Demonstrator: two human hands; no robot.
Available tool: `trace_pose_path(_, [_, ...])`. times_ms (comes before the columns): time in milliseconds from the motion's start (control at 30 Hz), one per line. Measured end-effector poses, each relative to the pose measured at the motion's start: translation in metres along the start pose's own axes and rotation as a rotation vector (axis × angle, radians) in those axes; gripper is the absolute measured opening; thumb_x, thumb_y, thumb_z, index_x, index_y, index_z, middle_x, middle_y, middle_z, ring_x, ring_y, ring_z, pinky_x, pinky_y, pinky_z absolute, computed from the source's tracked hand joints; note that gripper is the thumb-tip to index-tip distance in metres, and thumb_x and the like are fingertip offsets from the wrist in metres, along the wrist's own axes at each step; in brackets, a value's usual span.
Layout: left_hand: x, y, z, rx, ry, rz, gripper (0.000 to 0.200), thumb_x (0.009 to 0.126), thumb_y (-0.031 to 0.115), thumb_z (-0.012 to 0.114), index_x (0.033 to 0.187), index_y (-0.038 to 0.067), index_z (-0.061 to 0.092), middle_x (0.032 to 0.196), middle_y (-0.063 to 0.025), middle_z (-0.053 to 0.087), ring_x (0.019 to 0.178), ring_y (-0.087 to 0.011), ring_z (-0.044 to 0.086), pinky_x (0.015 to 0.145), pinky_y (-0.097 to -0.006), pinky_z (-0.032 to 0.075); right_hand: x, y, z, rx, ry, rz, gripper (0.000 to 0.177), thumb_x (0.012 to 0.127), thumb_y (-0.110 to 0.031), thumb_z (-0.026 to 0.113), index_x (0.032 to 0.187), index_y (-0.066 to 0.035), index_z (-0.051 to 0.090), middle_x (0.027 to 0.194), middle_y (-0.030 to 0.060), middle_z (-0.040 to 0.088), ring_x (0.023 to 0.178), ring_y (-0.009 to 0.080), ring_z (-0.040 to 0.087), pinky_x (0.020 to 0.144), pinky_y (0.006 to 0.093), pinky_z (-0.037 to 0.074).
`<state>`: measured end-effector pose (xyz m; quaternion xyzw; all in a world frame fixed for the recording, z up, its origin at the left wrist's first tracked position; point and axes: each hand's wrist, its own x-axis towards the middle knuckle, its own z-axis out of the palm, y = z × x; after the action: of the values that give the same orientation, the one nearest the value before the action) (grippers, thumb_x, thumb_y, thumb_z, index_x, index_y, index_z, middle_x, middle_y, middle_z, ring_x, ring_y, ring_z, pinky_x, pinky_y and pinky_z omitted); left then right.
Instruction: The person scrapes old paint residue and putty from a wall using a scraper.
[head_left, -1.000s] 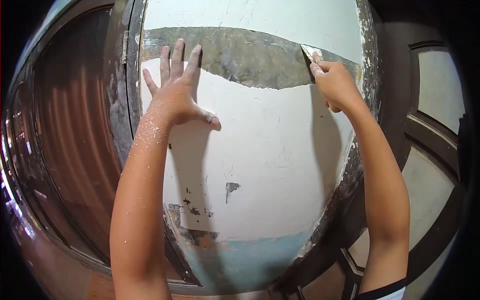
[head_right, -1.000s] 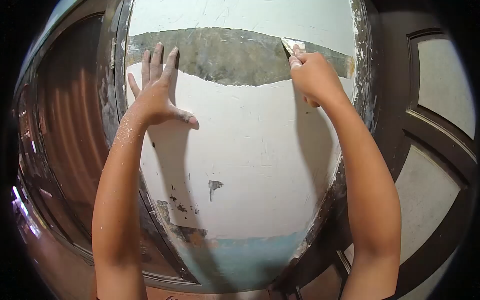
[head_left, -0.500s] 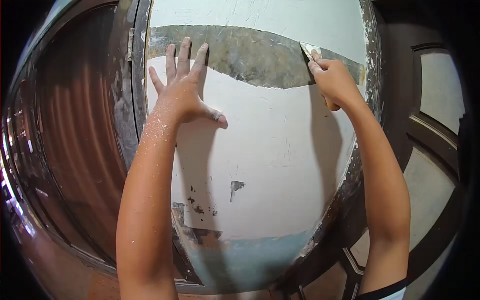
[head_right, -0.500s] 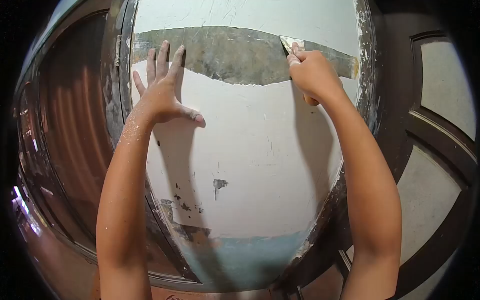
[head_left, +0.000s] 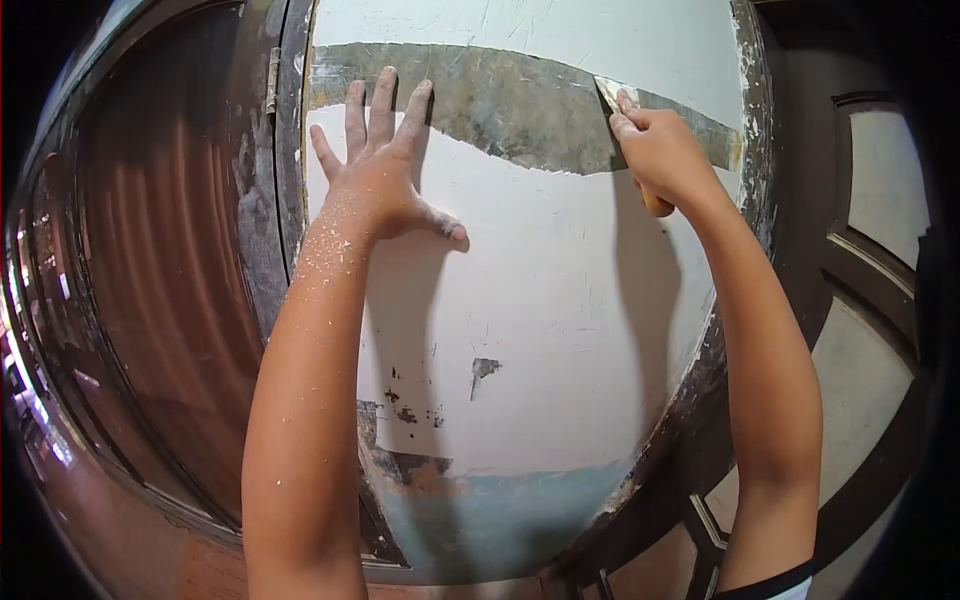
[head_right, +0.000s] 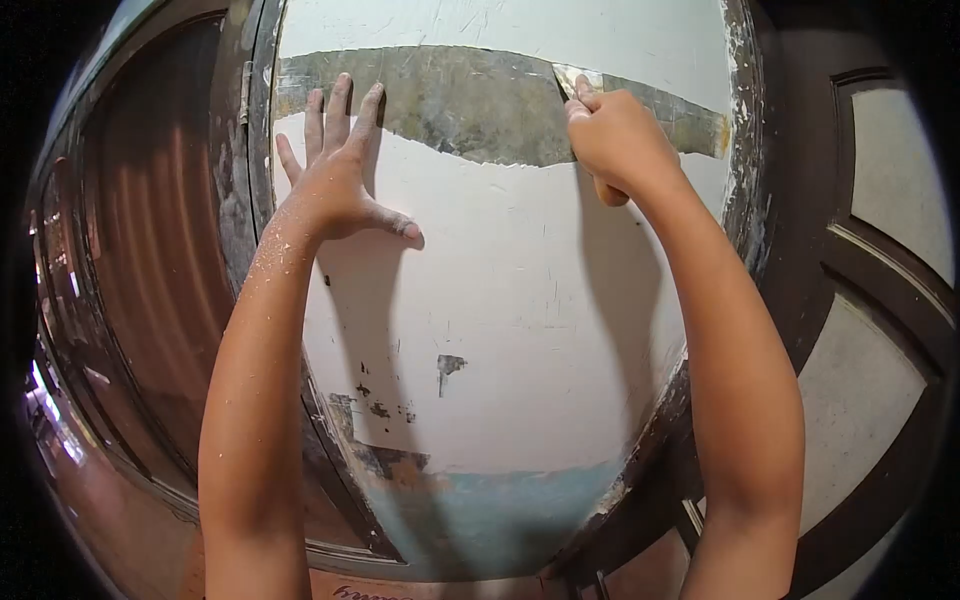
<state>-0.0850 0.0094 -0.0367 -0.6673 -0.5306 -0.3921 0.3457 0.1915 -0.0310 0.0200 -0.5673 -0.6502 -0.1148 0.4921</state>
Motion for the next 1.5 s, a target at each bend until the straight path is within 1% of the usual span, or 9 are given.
trace_pose_path(33, [0.001,-0.003,0.006,-0.002,0.047,0.014,0.182,0.007,0.073,0.089,0.166,0.032,0.011,0.174,-0.0116,-0.002,0.159,-0.0369,-0.011,0.117,-0.0719,-0.01,0.0,0.0,0.001,-0.046,-0.004,0.009,0.049,0.103,-0.029,0.044,0.148,-0.011,0.054,0.043,0.007,0.044,0.037,0.0217,0.047,0.064,0.0344,0.05])
trace_pose_path(200, [0.002,-0.006,0.006,-0.032,0.048,0.02,0.182,0.006,0.074,0.088,0.166,0.032,0.011,0.174,-0.0114,-0.002,0.158,-0.0374,-0.012,0.117,-0.0724,-0.011,0.02,0.009,0.003,-0.052,-0.014,-0.081,0.052,0.103,-0.028,0.045,0.15,-0.006,0.05,0.046,0.0084,0.047,0.038,0.0211,0.046,0.065,0.0347,0.05])
trace_pose_path(367, [0.0,-0.005,0.008,-0.026,0.04,0.026,0.181,0.009,0.071,0.09,0.166,0.032,0.009,0.174,-0.0107,-0.003,0.158,-0.038,-0.012,0.117,-0.072,-0.01,-0.002,-0.009,0.0,0.06,0.028,-0.054,0.039,0.103,-0.025,0.045,0.116,0.001,0.071,0.044,0.0084,0.05,0.039,0.0211,0.045,0.059,0.0369,0.046])
trace_pose_path(500, [0.0,0.001,-0.001,-0.024,0.009,-0.005,0.176,0.014,0.065,0.093,0.166,0.032,0.01,0.174,-0.0099,-0.004,0.159,-0.0367,-0.012,0.118,-0.0716,-0.009,0.011,-0.005,0.006,0.022,0.009,-0.077,0.033,0.103,-0.026,0.045,0.09,-0.001,0.062,0.044,0.008,0.048,0.039,0.0215,0.046,0.06,0.0361,0.048])
trace_pose_path(633, [0.0,-0.002,0.002,-0.028,0.016,0.003,0.176,0.015,0.065,0.094,0.166,0.032,0.011,0.174,-0.01,-0.003,0.159,-0.037,-0.011,0.118,-0.0713,-0.009,0.011,-0.005,0.008,-0.011,-0.013,-0.061,0.033,0.103,-0.026,0.045,0.092,-0.001,0.064,0.046,0.0105,0.053,0.041,0.0226,0.049,0.063,0.0363,0.05])
trace_pose_path(767, [0.0,-0.006,0.009,-0.04,0.052,0.033,0.182,0.008,0.071,0.089,0.166,0.031,0.011,0.174,-0.0116,-0.001,0.158,-0.0385,-0.011,0.117,-0.0721,-0.01,0.008,-0.015,0.007,0.02,-0.046,0.015,0.045,0.103,-0.027,0.043,0.138,-0.004,0.06,0.046,0.0098,0.052,0.037,0.0242,0.049,0.062,0.037,0.05])
trace_pose_path(1167, [0.001,-0.008,0.009,-0.049,0.061,0.033,0.181,0.008,0.074,0.088,0.166,0.032,0.011,0.174,-0.0121,-0.002,0.158,-0.0386,-0.012,0.116,-0.0737,-0.01,0.012,-0.018,0.013,-0.027,-0.034,-0.078,0.049,0.102,-0.03,0.043,0.144,-0.006,0.056,0.044,0.0101,0.051,0.044,0.0237,0.054,0.065,0.0375,0.051])
trace_pose_path(1300, [-0.001,-0.005,0.008,-0.055,0.054,0.035,0.18,0.009,0.073,0.089,0.166,0.032,0.013,0.174,-0.0123,-0.001,0.158,-0.0384,-0.011,0.117,-0.073,-0.01,-0.003,-0.034,0.015,-0.128,-0.037,-0.033,0.053,0.102,-0.03,0.04,0.15,-0.01,0.05,0.053,0.0089,0.058,0.061,0.0254,0.063,0.077,0.0407,0.053])
trace_pose_path(1500, [-0.003,-0.005,0.006,-0.083,0.064,0.038,0.178,0.01,0.069,0.091,0.166,0.03,0.014,0.174,-0.0121,0.0,0.159,-0.0383,-0.01,0.118,-0.0719,-0.01,0.011,-0.034,0.026,-0.226,0.003,-0.064,0.051,0.103,-0.03,0.04,0.149,-0.012,0.051,0.046,0.0051,0.051,0.053,0.023,0.059,0.071,0.0371,0.051])
